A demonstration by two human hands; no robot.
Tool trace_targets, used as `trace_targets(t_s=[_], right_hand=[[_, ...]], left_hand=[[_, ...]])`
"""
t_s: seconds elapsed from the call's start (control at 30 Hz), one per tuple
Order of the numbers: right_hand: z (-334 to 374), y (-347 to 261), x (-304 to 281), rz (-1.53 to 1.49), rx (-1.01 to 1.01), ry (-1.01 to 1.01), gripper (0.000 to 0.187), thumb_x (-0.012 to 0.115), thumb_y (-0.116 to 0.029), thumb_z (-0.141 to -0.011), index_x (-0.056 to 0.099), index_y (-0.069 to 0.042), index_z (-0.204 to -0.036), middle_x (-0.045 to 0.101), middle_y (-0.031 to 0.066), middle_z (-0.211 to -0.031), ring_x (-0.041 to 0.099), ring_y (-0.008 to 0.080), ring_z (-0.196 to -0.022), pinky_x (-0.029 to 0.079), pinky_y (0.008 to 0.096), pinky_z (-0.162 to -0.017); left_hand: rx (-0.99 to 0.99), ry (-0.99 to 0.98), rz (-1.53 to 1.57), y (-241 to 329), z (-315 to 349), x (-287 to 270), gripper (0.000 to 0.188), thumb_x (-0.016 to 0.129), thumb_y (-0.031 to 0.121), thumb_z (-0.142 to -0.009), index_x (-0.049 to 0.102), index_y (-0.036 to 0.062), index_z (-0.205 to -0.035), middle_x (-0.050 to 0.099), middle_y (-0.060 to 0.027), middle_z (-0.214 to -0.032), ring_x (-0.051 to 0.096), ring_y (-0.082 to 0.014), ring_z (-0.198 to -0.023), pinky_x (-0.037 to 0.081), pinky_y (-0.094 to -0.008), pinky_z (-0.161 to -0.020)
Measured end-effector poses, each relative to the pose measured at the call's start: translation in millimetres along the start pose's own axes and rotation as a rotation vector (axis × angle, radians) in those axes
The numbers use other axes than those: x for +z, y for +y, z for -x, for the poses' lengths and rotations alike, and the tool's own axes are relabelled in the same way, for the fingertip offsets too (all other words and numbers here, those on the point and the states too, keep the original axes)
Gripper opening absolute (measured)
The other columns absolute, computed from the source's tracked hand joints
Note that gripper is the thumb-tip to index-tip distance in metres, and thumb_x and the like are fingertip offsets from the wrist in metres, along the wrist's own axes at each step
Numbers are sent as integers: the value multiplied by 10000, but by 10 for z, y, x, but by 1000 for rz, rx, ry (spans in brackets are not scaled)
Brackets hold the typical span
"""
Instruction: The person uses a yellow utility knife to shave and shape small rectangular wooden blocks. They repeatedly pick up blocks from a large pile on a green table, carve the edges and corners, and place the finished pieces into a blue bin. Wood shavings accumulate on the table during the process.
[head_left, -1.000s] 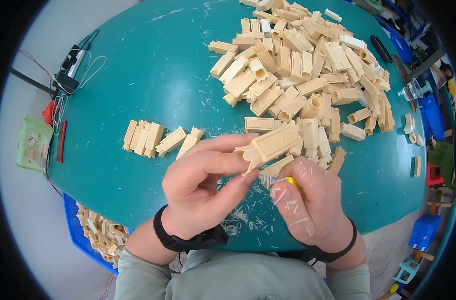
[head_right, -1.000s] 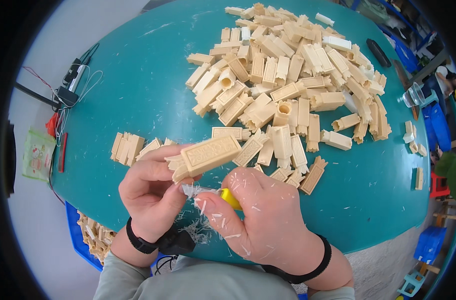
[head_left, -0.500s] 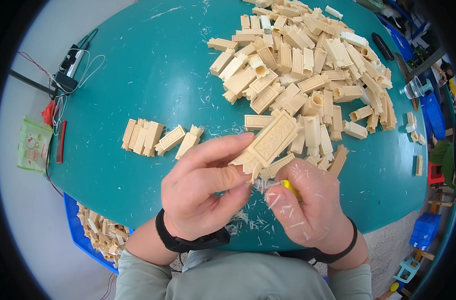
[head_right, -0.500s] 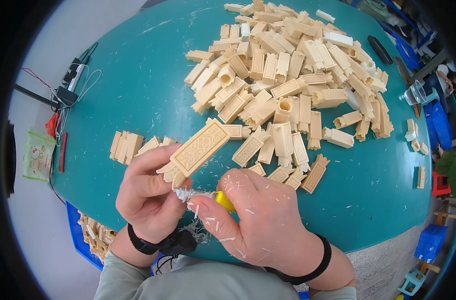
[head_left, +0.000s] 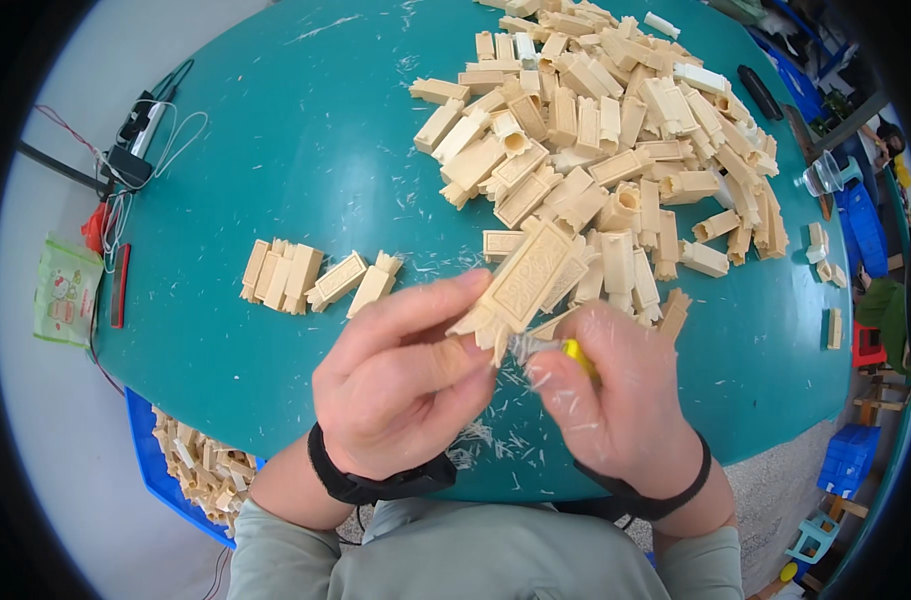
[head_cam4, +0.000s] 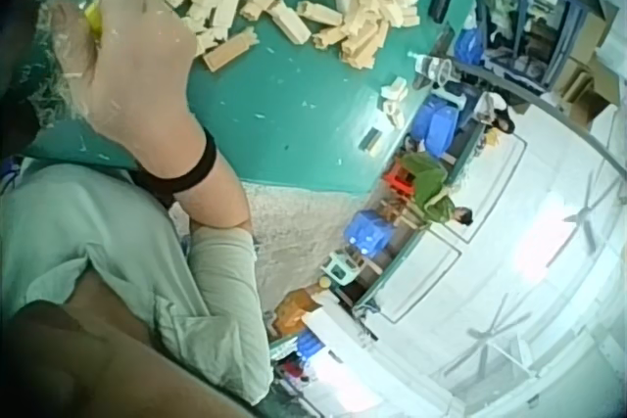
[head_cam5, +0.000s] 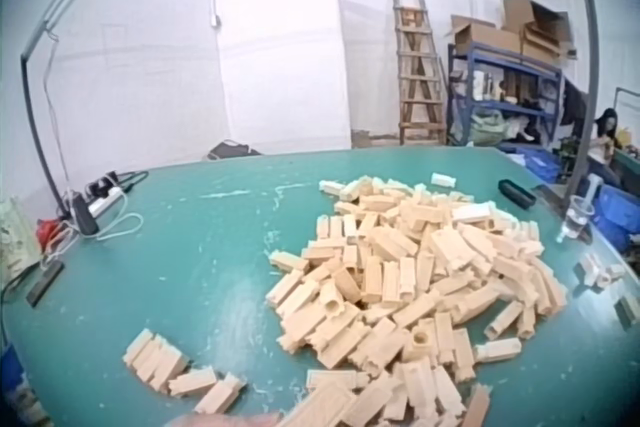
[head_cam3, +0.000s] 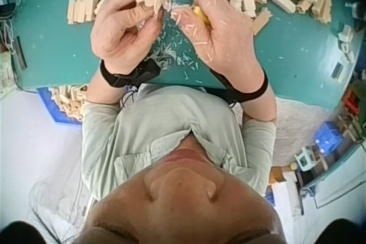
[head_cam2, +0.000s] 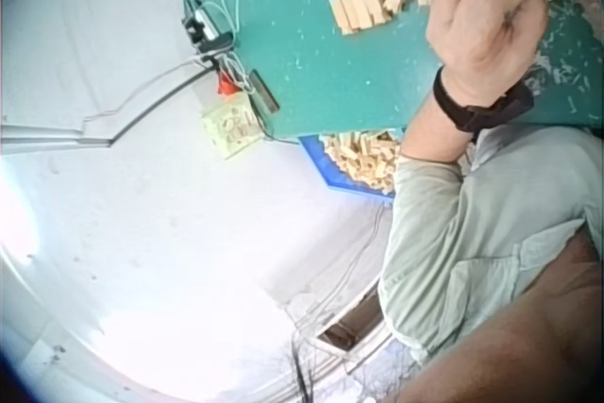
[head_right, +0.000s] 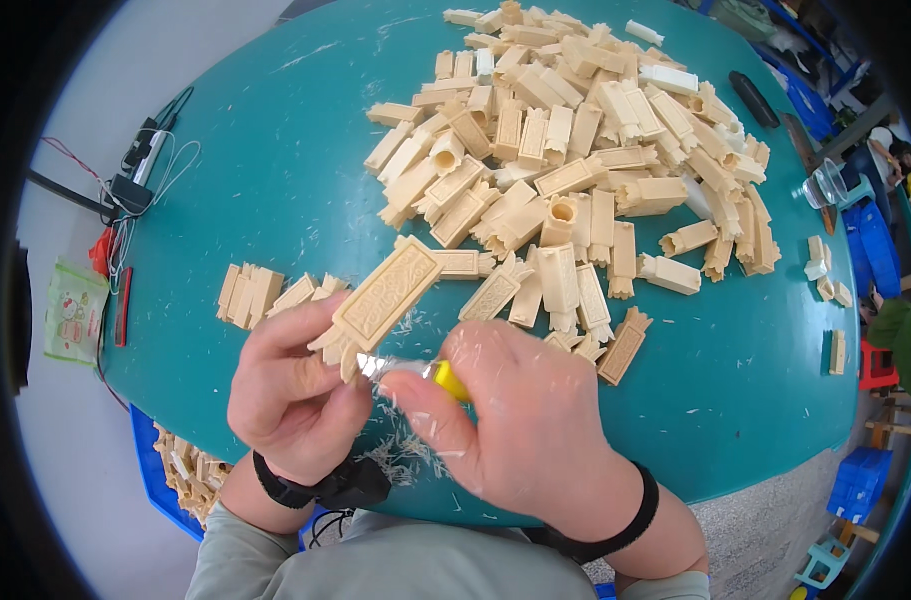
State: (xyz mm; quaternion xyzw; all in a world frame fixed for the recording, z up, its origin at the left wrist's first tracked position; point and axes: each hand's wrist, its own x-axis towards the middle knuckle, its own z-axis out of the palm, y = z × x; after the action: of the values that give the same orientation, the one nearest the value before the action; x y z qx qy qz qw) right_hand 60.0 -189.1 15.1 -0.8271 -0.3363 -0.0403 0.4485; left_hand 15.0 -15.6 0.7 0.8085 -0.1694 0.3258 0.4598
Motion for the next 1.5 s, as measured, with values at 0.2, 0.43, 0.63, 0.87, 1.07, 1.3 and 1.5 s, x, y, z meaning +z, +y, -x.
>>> trace_targets(t_s=[0.2,0.43,0.63,0.87,1.07,1.3,1.5], right_hand=[[-15,-33,-28,-136,73,16,275,636,-253,-817,515,-24,-723,483,97,-598,488,245,-483,381,308,-431],[-29,31,-149,-423,246,169,188,539,-156,-882,571,10,-801,515,53,-633,451,72,-568,387,234,-517],[-43,45,-200,-394,287,200,185,522,-141,-893,574,18,-814,513,41,-644,428,62,-585,382,220,-533],[-28,38,-207,-404,262,206,172,527,-136,-891,582,20,-843,537,36,-669,443,54,-608,388,214,-543],[-35,60,-168,-401,166,211,163,523,-129,-892,581,19,-854,547,36,-675,454,64,-588,394,221,-535],[-53,-47,-200,-368,284,33,196,569,-185,-863,562,2,-806,538,60,-646,485,104,-582,408,247,-537],[-15,-29,-139,-333,261,-56,261,664,-240,-788,563,-7,-849,542,54,-655,500,127,-589,416,253,-543]], left_hand=[[-64,36,180,-44,-42,32,235,655,-60,-702,542,14,-894,592,-186,-1018,630,-216,-861,512,-279,-686],[-738,-353,-109,-149,-241,-72,168,580,44,-723,512,40,-877,529,-65,-709,558,-192,-674,433,-281,-553],[-243,-344,-806,-335,-156,-123,203,636,31,-675,583,62,-869,570,-106,-852,535,-299,-812,450,-382,-706],[6,-441,-396,-395,-171,303,385,626,-30,-686,564,66,-1053,565,-112,-1034,524,-310,-922,441,-366,-804],[-178,-448,-476,-452,-119,191,452,657,-2,-699,510,31,-1125,568,-90,-959,548,-246,-817,456,-347,-727],[-573,-117,559,-63,-156,40,408,634,36,-800,480,28,-1177,546,3,-845,519,-57,-746,445,-220,-682],[-488,-104,680,26,-122,-43,369,640,-15,-782,516,20,-1127,530,-4,-890,519,-51,-740,457,-209,-664]])
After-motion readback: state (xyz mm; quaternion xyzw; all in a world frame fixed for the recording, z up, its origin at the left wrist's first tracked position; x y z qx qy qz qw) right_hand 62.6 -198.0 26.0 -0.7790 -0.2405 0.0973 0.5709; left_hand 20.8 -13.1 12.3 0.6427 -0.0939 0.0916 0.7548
